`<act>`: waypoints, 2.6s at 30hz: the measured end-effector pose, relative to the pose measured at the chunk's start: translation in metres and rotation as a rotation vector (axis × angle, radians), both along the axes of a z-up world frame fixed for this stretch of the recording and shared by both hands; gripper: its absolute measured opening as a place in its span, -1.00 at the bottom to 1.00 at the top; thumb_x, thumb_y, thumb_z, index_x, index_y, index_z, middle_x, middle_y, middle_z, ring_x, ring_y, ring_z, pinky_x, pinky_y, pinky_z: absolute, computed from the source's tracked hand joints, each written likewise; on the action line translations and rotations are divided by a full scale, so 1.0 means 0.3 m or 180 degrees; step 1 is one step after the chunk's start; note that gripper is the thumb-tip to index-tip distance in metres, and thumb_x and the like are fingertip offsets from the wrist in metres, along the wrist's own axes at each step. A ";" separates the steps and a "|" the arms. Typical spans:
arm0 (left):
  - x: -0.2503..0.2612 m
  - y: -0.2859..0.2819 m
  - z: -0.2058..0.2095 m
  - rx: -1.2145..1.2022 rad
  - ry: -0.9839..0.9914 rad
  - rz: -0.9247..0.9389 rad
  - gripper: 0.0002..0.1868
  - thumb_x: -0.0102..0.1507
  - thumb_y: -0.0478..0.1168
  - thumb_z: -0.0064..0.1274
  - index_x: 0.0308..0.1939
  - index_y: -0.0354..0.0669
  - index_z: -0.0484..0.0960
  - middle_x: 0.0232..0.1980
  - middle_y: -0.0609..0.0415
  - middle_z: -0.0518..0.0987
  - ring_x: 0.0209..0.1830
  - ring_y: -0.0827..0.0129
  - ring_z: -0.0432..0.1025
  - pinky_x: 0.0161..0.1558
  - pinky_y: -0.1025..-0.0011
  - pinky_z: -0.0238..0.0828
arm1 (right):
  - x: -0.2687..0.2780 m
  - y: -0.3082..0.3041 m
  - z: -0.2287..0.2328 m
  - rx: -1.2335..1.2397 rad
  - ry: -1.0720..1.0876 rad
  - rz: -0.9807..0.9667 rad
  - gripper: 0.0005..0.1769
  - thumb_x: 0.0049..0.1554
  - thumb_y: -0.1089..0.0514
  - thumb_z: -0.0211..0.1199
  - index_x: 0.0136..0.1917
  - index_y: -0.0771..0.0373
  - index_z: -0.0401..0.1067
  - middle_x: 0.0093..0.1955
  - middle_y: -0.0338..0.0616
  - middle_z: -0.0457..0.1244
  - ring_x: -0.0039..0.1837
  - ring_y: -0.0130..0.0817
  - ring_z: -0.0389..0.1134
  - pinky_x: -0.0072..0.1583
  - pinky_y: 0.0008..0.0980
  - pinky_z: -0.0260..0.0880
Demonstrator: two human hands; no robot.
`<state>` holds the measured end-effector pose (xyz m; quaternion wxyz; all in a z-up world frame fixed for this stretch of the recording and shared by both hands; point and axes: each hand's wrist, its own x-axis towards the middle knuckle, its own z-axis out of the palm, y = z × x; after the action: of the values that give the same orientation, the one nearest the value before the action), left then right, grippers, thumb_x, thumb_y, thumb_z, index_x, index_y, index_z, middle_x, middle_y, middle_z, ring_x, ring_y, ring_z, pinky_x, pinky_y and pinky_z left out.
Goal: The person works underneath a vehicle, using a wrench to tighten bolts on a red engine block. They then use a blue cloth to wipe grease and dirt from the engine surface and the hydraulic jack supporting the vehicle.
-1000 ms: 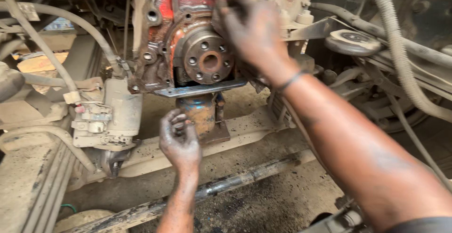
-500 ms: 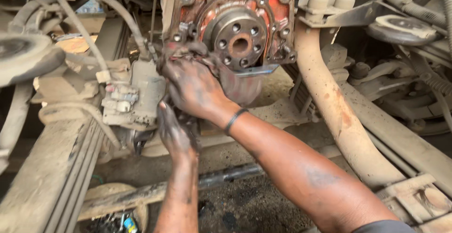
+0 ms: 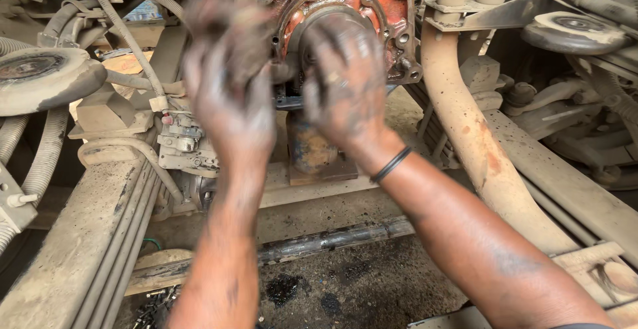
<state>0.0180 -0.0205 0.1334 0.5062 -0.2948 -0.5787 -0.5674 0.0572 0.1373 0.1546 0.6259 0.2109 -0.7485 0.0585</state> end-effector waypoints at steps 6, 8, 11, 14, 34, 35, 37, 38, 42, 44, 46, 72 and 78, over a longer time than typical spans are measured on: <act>-0.133 0.068 0.205 -0.2069 0.0906 0.1351 -0.40 0.13 -0.46 0.23 0.27 -0.08 0.65 0.40 -0.19 0.42 0.44 -0.17 0.18 0.37 -0.23 -0.01 | -0.093 0.083 0.002 -0.0047 0.0066 0.0111 -0.51 0.10 0.33 0.16 0.32 0.33 0.39 0.29 0.16 0.22 0.39 0.14 0.22 0.50 0.06 0.18; -0.178 0.048 0.174 -0.2215 0.0951 0.1514 -0.37 0.13 -0.51 0.16 0.32 -0.17 0.63 0.44 -0.16 0.43 0.53 -0.16 0.16 0.47 -0.21 -0.05 | -0.112 0.081 -0.003 -0.0119 0.0168 0.0169 -0.55 0.15 0.34 0.16 0.33 0.35 0.37 0.32 0.14 0.21 0.42 0.10 0.22 0.52 0.04 0.18; -0.217 0.034 0.085 -0.2348 0.0640 0.1652 -0.48 0.14 -0.47 0.15 0.21 -0.26 0.63 0.39 -0.20 0.46 0.52 -0.17 0.18 0.53 -0.22 -0.08 | -0.126 0.076 -0.003 -0.0279 0.0236 0.0233 -0.65 0.14 0.32 0.20 0.22 0.30 0.41 0.29 0.04 0.25 0.32 0.00 0.25 0.40 -0.06 0.21; -0.220 0.041 -0.004 -0.2188 0.0571 0.1785 -0.54 0.19 -0.46 0.11 0.20 -0.35 0.61 0.37 -0.24 0.47 0.50 -0.19 0.21 0.54 -0.21 -0.08 | -0.135 0.072 0.003 -0.0345 0.0283 0.0269 -0.68 0.12 0.33 0.19 0.18 0.27 0.43 0.23 -0.04 0.26 0.26 -0.07 0.25 0.33 -0.12 0.22; -0.026 0.021 -0.206 -0.1897 0.0016 0.1426 -0.27 0.12 -0.39 0.06 0.42 -0.42 0.39 0.28 -0.22 0.44 0.35 -0.03 0.29 0.48 -0.10 0.12 | -0.118 0.072 0.017 -0.0515 0.0138 0.0447 -0.66 0.10 0.30 0.19 0.17 0.22 0.49 0.18 -0.04 0.26 0.29 -0.04 0.25 0.37 -0.04 0.20; -0.047 0.061 -0.184 -0.2221 0.0095 0.1496 -0.31 0.12 -0.39 0.08 0.38 -0.40 0.44 0.26 -0.17 0.46 0.32 0.00 0.31 0.46 -0.12 0.11 | -0.121 0.067 0.018 -0.0524 0.0189 0.0442 -0.65 0.10 0.30 0.19 0.18 0.23 0.49 0.18 -0.04 0.26 0.29 -0.05 0.25 0.38 -0.05 0.20; -0.062 0.102 -0.164 -0.2677 0.0065 0.1657 -0.37 0.10 -0.36 0.13 0.28 -0.37 0.51 0.22 -0.14 0.49 0.26 0.02 0.32 0.39 -0.13 0.13 | -0.120 0.064 0.011 -0.0536 0.0196 0.0494 -0.66 0.12 0.30 0.19 0.19 0.23 0.49 0.19 -0.05 0.27 0.27 -0.07 0.26 0.35 -0.10 0.20; -0.069 0.114 -0.158 -0.2805 -0.0032 0.1748 -0.41 0.07 -0.33 0.14 0.22 -0.37 0.53 0.18 -0.15 0.49 0.23 0.01 0.32 0.33 -0.12 0.16 | -0.121 0.068 0.012 -0.0544 0.0211 0.0510 -0.66 0.12 0.30 0.19 0.19 0.23 0.49 0.19 -0.05 0.28 0.26 -0.08 0.26 0.34 -0.12 0.20; -0.081 0.100 -0.176 -0.2849 -0.0058 0.1749 -0.51 0.16 -0.34 0.17 0.19 -0.31 0.56 0.14 -0.18 0.49 0.16 0.02 0.33 0.15 -0.05 0.23 | -0.128 0.079 0.013 -0.0443 0.0238 0.0496 -0.68 0.14 0.32 0.19 0.19 0.25 0.48 0.19 -0.06 0.29 0.27 -0.10 0.26 0.32 -0.14 0.19; -0.106 0.079 -0.188 -0.2634 0.0083 0.1891 -0.52 0.14 -0.32 0.17 0.16 -0.31 0.57 0.17 -0.23 0.48 0.21 -0.02 0.32 0.17 -0.04 0.25 | -0.132 0.079 0.011 -0.0409 0.0257 0.0524 -0.66 0.12 0.33 0.16 0.17 0.27 0.48 0.18 -0.06 0.29 0.30 -0.10 0.27 0.32 -0.13 0.20; -0.133 0.044 -0.223 -0.2433 0.0121 0.2055 -0.52 0.11 -0.30 0.17 0.14 -0.27 0.58 0.19 -0.25 0.47 0.23 -0.05 0.32 0.17 -0.06 0.26 | -0.132 0.086 0.004 -0.0374 0.0227 0.0585 -0.67 0.12 0.37 0.12 0.16 0.28 0.47 0.18 -0.06 0.28 0.29 -0.12 0.25 0.35 -0.15 0.23; -0.230 -0.015 -0.168 -0.1506 0.0531 0.2292 -0.64 0.30 -0.30 0.32 0.18 -0.01 0.69 0.39 -0.17 0.33 0.46 0.07 0.15 0.49 -0.01 0.08 | -0.123 0.075 -0.004 -0.0448 0.0346 0.0675 -0.70 0.13 0.38 0.16 0.16 0.27 0.42 0.10 0.04 0.20 0.17 0.04 0.21 0.22 -0.04 0.20; -0.172 -0.036 -0.168 -0.1840 -0.0026 0.2416 -0.66 0.15 -0.30 0.33 0.01 -0.18 0.69 0.24 -0.19 0.37 0.32 0.01 0.21 0.31 -0.07 0.16 | -0.176 0.094 -0.034 -0.0541 0.0365 0.0624 -0.82 0.21 0.33 0.19 0.11 0.30 0.42 0.04 0.06 0.21 0.12 0.03 0.23 0.16 0.01 0.20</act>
<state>-0.0337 -0.0314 0.0831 0.5727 -0.1891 -0.7816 -0.1592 0.0045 0.1656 0.1443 0.6746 0.2322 -0.6797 0.1704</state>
